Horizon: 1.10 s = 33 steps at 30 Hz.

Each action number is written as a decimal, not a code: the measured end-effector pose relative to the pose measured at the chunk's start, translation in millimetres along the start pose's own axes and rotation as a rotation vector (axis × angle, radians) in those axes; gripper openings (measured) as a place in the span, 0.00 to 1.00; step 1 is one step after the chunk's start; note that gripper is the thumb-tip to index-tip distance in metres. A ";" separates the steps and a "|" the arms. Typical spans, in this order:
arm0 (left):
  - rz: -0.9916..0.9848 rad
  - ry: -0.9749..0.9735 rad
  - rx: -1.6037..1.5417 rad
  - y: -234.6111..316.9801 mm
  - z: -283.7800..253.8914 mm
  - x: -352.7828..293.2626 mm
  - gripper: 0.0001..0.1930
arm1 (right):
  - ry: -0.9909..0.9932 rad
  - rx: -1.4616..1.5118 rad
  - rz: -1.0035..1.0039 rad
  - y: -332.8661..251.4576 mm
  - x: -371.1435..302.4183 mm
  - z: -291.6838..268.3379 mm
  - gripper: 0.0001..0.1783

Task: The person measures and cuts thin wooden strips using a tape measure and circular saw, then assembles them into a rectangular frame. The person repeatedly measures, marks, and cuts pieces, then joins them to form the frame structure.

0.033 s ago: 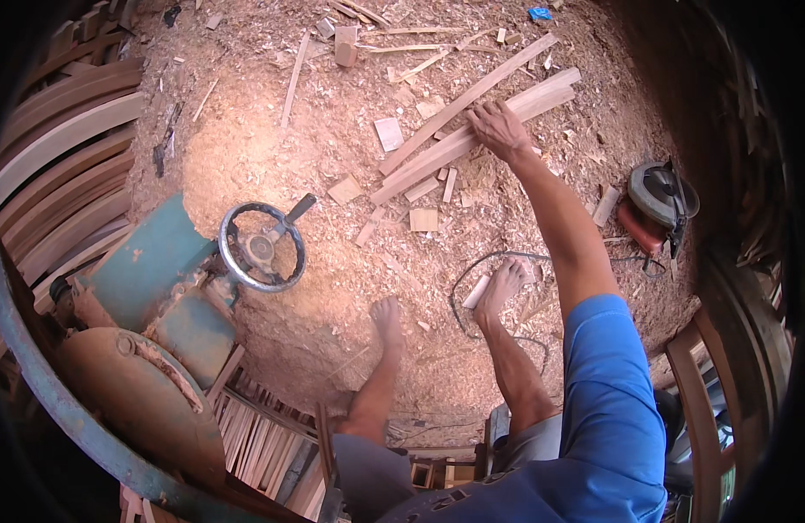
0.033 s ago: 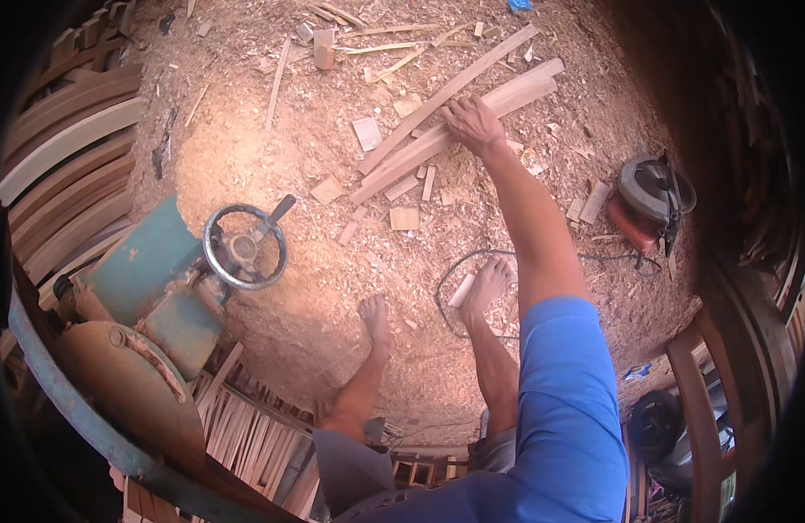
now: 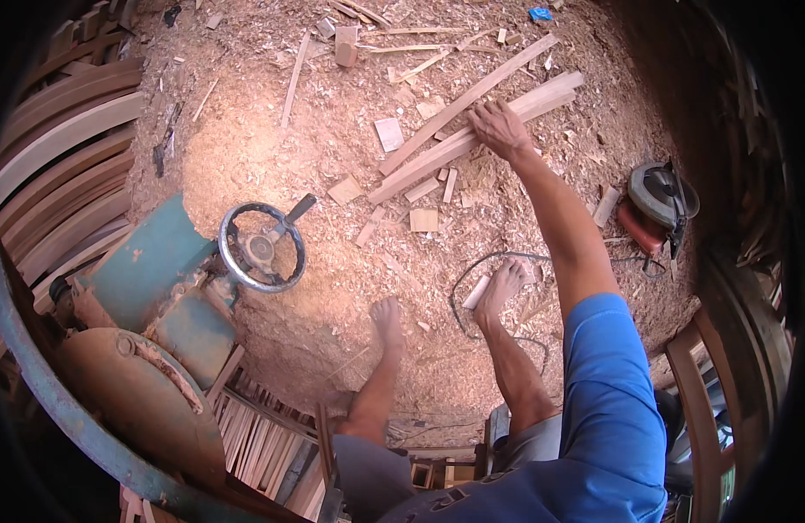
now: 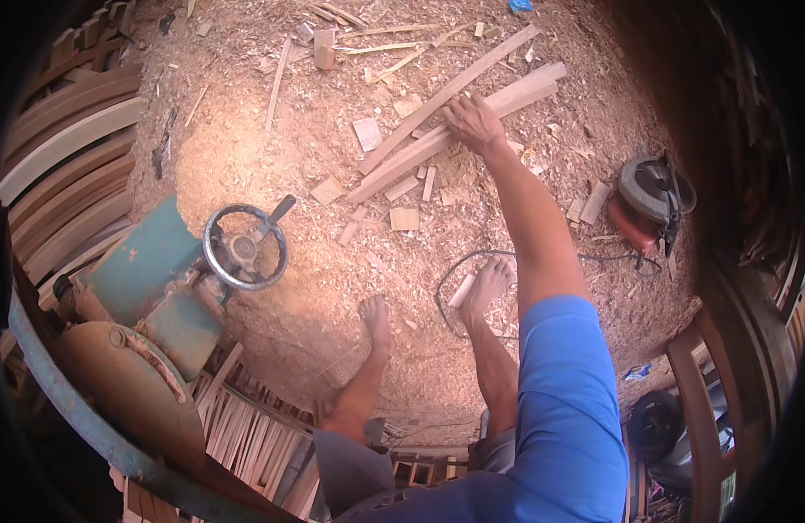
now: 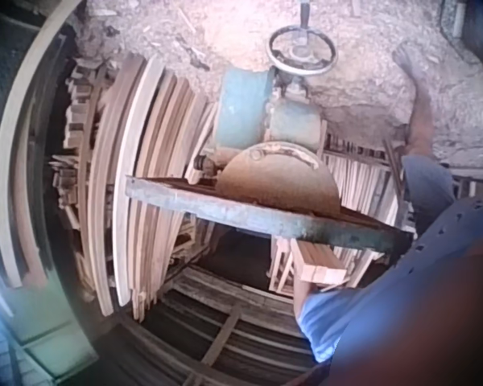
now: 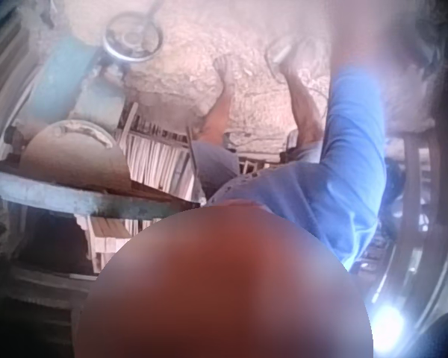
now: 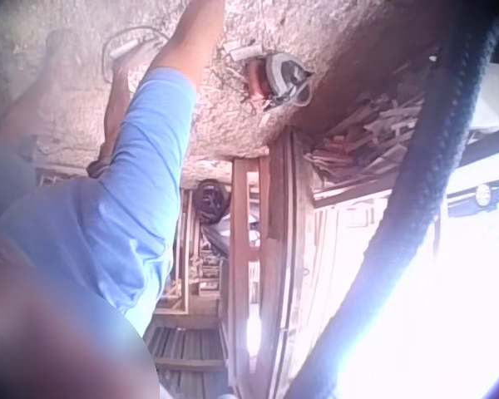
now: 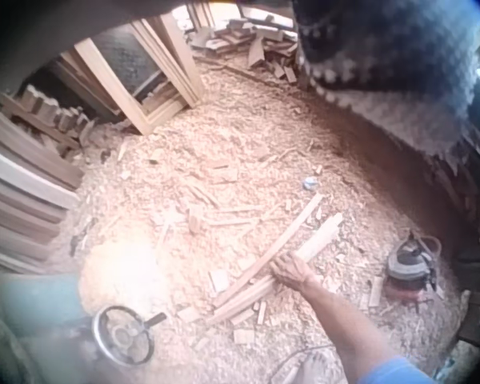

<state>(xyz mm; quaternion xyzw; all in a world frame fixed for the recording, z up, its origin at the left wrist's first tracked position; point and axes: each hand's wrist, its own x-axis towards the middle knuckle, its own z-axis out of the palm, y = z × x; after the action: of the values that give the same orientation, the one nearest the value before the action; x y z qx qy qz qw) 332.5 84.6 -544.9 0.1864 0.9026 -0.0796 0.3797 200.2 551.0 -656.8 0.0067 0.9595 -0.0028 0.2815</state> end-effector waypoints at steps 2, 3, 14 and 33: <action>-0.051 -0.083 0.029 -5.8 6.9 -0.1 0.17 | -0.050 -0.012 -0.038 8.2 -1.7 1.3 0.25; -0.043 -0.037 0.028 -8.2 9.2 -1.3 0.17 | -0.101 -0.020 -0.058 12.6 -3.9 -0.5 0.26; 0.102 0.112 0.090 -18.7 8.3 12.3 0.14 | 0.288 0.134 -0.072 33.4 42.9 -14.3 0.20; 0.912 0.467 0.172 -212.9 -558.5 -194.4 0.33 | 0.202 0.804 0.175 30.8 -265.1 -187.0 0.21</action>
<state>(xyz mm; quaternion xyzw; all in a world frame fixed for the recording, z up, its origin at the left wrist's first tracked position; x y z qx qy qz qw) 6.6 -5.1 -15.0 0.6042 0.7805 0.0638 0.1475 322.7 580.5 -356.3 0.1978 0.9006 -0.3523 0.1601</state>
